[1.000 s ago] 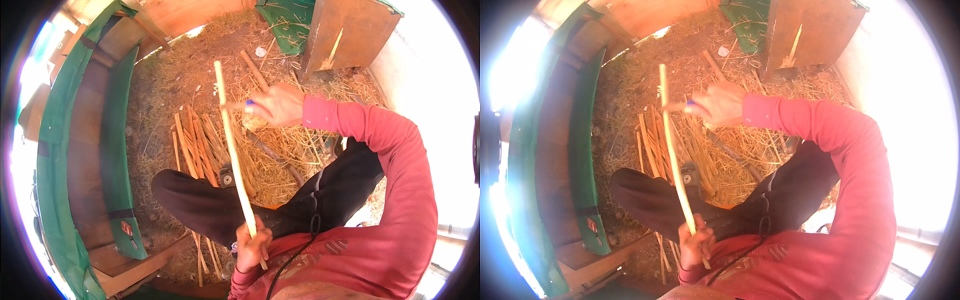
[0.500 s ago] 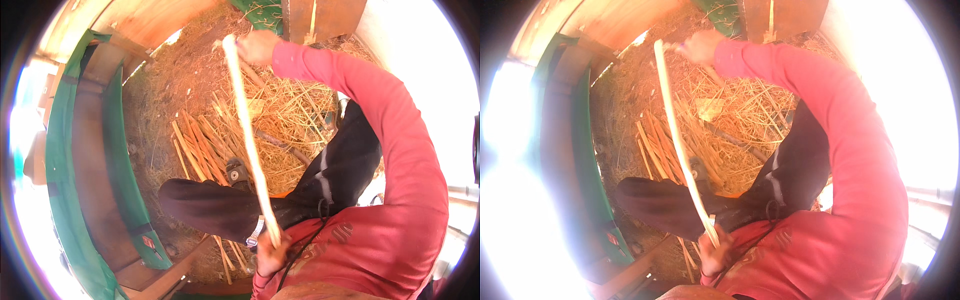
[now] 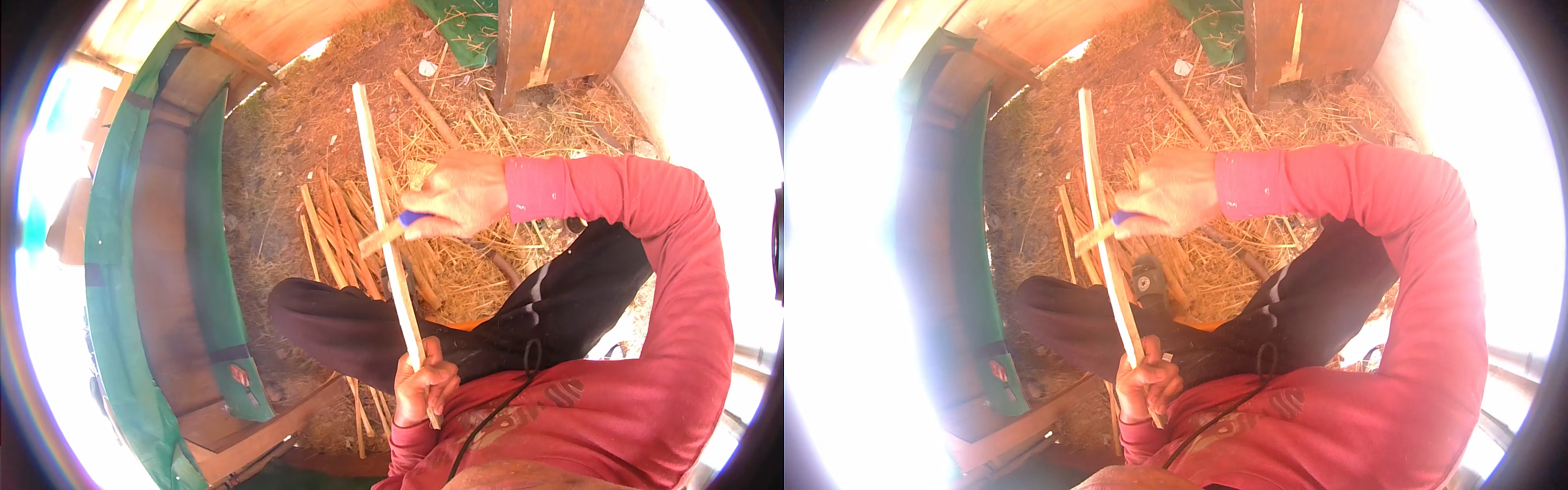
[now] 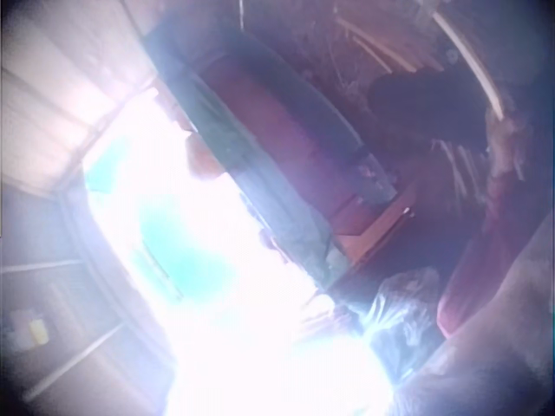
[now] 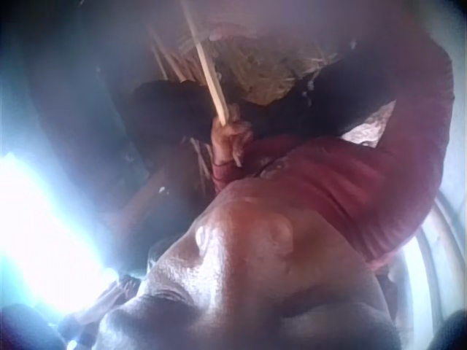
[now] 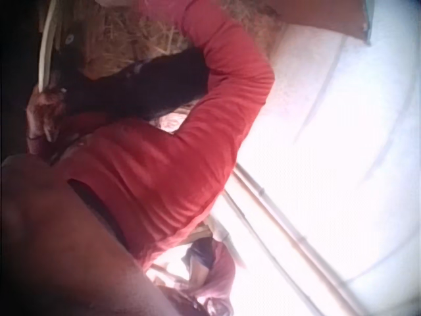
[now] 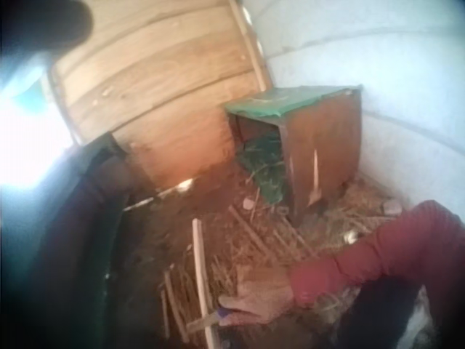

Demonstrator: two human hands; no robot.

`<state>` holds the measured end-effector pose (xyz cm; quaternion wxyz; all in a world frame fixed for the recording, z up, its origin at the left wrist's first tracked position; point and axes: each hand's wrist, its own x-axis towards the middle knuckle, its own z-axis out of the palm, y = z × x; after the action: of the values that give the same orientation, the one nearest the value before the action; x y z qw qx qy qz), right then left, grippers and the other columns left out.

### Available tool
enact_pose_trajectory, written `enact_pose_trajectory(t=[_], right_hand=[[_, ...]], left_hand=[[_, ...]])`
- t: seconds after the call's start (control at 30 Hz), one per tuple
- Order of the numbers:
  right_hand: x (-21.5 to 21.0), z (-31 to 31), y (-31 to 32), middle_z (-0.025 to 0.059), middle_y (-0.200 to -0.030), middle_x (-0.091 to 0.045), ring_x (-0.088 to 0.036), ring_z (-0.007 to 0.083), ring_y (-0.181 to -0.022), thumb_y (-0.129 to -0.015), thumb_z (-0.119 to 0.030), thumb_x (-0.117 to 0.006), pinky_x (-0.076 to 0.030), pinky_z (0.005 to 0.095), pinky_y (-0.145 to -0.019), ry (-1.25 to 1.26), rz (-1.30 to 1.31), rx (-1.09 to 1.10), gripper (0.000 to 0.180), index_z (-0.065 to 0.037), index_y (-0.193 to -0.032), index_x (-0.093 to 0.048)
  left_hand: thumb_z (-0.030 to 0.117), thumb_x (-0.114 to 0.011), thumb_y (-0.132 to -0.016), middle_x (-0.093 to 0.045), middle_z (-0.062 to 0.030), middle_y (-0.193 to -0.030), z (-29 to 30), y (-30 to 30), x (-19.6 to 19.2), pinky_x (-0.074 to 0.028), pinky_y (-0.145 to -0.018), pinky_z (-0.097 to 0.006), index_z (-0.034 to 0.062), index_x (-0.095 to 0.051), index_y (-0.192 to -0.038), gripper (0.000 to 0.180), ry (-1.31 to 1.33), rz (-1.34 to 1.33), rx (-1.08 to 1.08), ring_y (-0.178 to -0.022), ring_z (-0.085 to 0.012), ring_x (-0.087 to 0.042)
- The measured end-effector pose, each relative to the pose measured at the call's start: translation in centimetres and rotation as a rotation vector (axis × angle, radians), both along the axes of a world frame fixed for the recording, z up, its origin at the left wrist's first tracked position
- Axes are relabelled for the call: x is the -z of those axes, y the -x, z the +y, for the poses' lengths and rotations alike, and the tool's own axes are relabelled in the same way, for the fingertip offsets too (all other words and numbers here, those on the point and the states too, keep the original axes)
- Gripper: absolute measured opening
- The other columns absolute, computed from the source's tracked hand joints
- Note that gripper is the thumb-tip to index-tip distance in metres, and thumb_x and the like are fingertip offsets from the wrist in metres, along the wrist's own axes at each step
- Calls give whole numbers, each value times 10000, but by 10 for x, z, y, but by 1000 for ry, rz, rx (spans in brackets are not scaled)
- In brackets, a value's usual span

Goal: The person sits on a hay-covered floor and uses a small knife to shave a long, thin wooden stick. They hold the stick vertically with their left hand and repeatedly scrape the blade along its length to remove thin strips of wood.

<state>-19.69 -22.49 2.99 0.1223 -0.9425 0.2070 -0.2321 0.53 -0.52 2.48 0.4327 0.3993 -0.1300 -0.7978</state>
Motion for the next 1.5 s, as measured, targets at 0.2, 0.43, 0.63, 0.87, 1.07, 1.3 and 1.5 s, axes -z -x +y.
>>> enact_pose_trajectory(t=[0.2, 0.43, 0.63, 0.87, 1.07, 1.3, 1.5], right_hand=[[4, 6, -9, 118, -472, -474, -510, 352, -433, -899, -385, -596, -354, 444, -408, 75, -53, 85, 344, -74, -783, -506], [21, -2, -18, 110, -451, -461, -490, 347, -396, -905, -443, -566, -342, 446, -385, 134, -15, 128, 398, -76, -768, -494], [26, -48, -9, 102, -478, -511, -570, 319, -466, -933, -400, -518, -447, 425, -462, 147, 98, 414, 351, -68, -831, -569], [-6, -125, 75, 141, -600, -604, -638, 279, -547, -1010, -462, -318, -518, 408, -498, 209, 78, 1008, 532, -42, -911, -629], [-19, -31, 9, 147, -513, -518, -552, 344, -451, -973, -400, -471, -449, 447, -445, -55, 141, 290, 384, -62, -820, -570], [4, 6, 1, 122, -465, -472, -506, 352, -412, -912, -433, -568, -388, 455, -407, 83, 41, 168, 379, -78, -782, -528], [18, -10, -4, 112, -423, -445, -491, 350, -386, -914, -451, -556, -360, 457, -392, 120, 0, 159, 400, -82, -769, -499]], left_hand=[[-43, -455, -696, -311, -52, -394, 11, 1, -2, -223, -274, -244, 97, -313, -669, 201, 61, -80, 20, -264, -130, -246], [-21, -435, -690, -305, -36, -410, 12, 5, -3, -212, -279, -242, 96, -313, -689, 169, 22, -52, -4, -282, -120, -230], [1, -476, -697, -302, -16, -413, 0, 9, -2, -207, -272, -248, 98, -332, -720, 175, -34, -7, -73, -274, -119, -234], [17, -485, -700, -310, -40, -409, 19, -5, 8, -218, -264, -257, 86, -352, -768, 165, -28, 38, 16, -274, -133, -247], [17, -497, -712, -308, -26, -399, 3, 2, 4, -226, -275, -241, 103, -340, -733, 180, -9, 9, 45, -266, -132, -243], [-41, -428, -723, -323, -38, -432, 9, 6, 0, -221, -298, -236, 86, -304, -690, 180, 78, -106, 130, -292, -116, -244], [-39, -417, -710, -318, -42, -426, 18, 4, 2, -223, -298, -241, 80, -309, -687, 163, 60, -80, 99, -291, -120, -239]])
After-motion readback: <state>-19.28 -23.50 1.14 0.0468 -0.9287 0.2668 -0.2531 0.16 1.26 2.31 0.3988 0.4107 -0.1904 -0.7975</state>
